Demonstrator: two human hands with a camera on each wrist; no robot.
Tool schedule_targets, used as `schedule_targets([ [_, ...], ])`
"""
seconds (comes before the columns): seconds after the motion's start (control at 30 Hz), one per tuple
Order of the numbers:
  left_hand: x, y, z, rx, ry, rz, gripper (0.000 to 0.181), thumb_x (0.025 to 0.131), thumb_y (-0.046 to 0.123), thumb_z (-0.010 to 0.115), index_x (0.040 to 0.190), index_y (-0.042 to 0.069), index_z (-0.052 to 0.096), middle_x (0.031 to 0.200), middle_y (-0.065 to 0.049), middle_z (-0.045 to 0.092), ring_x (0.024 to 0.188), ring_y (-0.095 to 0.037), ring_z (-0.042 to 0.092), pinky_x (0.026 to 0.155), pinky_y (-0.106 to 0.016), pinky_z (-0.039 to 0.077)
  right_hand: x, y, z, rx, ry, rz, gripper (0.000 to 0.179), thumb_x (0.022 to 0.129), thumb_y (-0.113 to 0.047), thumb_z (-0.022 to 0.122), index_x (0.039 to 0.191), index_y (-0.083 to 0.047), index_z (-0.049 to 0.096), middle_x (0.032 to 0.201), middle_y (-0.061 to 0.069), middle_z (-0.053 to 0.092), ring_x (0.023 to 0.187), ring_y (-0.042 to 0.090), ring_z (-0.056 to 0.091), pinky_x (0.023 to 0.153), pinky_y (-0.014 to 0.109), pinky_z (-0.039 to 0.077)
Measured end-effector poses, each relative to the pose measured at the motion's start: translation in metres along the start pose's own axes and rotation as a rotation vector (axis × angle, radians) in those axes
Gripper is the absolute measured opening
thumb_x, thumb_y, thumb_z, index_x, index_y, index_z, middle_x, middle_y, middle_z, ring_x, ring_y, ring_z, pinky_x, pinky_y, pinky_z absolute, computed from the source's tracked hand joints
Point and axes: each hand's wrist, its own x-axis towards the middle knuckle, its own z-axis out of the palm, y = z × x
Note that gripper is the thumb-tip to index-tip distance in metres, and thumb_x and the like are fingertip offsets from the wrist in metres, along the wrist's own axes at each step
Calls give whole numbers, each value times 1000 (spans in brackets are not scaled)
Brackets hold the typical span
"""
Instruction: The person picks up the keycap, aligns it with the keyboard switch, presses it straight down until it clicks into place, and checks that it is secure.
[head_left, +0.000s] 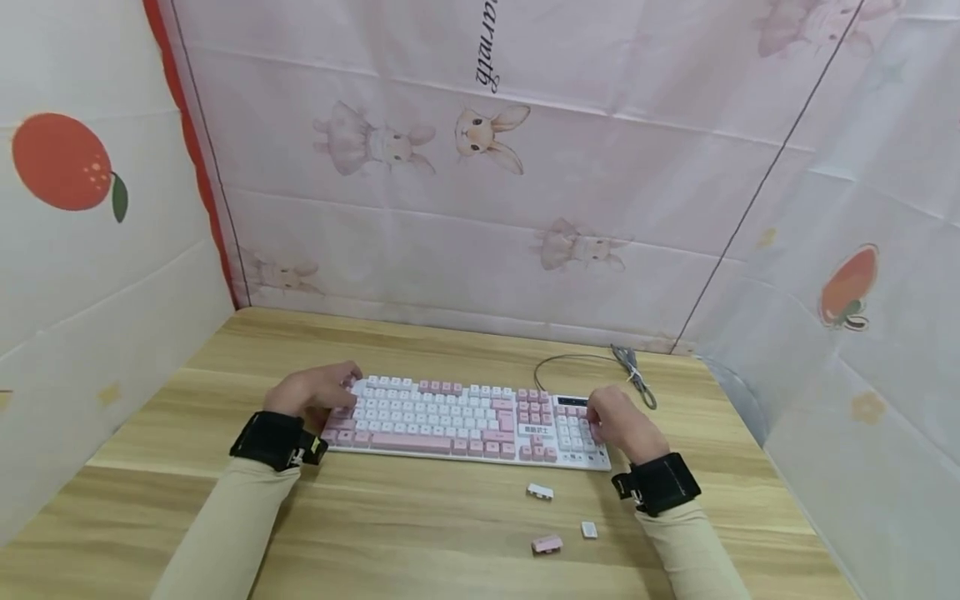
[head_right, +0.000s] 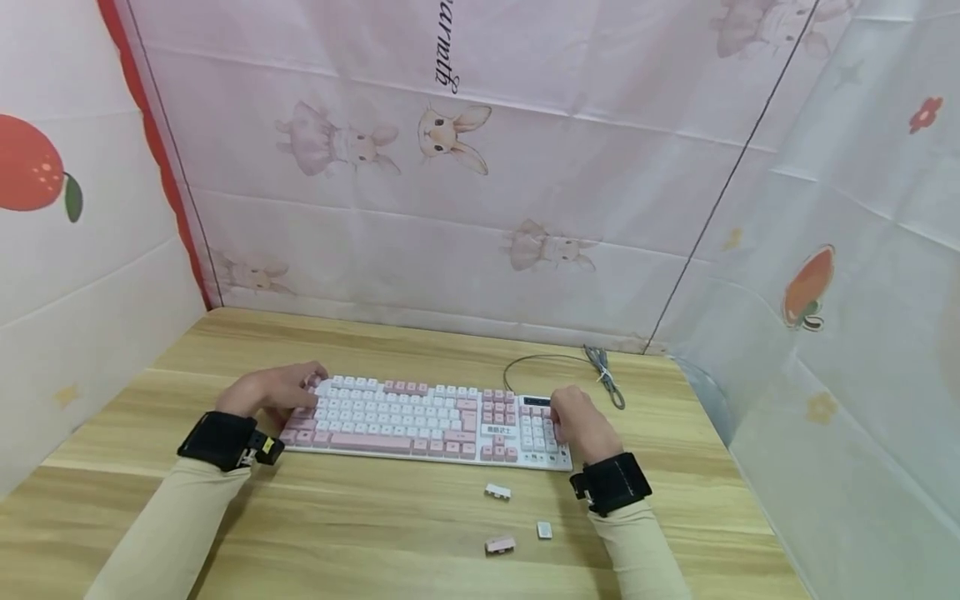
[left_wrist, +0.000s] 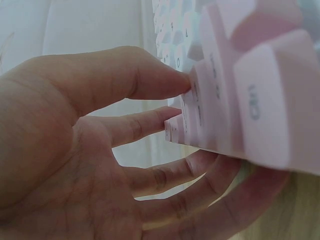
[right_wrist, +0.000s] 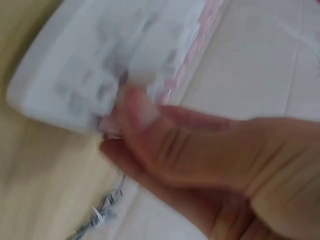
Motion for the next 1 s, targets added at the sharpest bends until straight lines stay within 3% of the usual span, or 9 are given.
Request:
schedule_targets([
  [0.2, -2, 2, 2, 15, 1, 2, 59, 95, 11, 60, 149, 5, 38, 140, -30, 45, 97, -34, 63, 67, -42, 62, -1, 6, 0, 50, -41, 14, 22, 69, 10, 83, 88, -1, 79, 81, 7, 73, 74, 15, 62, 69, 33, 57],
  [0.47, -2, 1, -1, 10, 8, 4, 59, 95, 11, 59, 150, 5, 37, 139, -30, 46, 97, -33, 63, 66, -41, 62, 0, 6, -3, 61, -42, -16, 23, 70, 10, 82, 91, 1, 79, 83, 9, 73, 75, 16, 62, 70, 33, 57],
  [1.0, 0, 0, 0, 7, 5, 10, 59, 95, 9, 60, 149, 4, 37, 140, -30, 45, 101, -34, 62, 70, -43, 61, 0, 4, -5, 71, -67, 7, 22, 73, 7, 82, 93, -1, 79, 83, 7, 72, 76, 16, 62, 70, 31, 55],
])
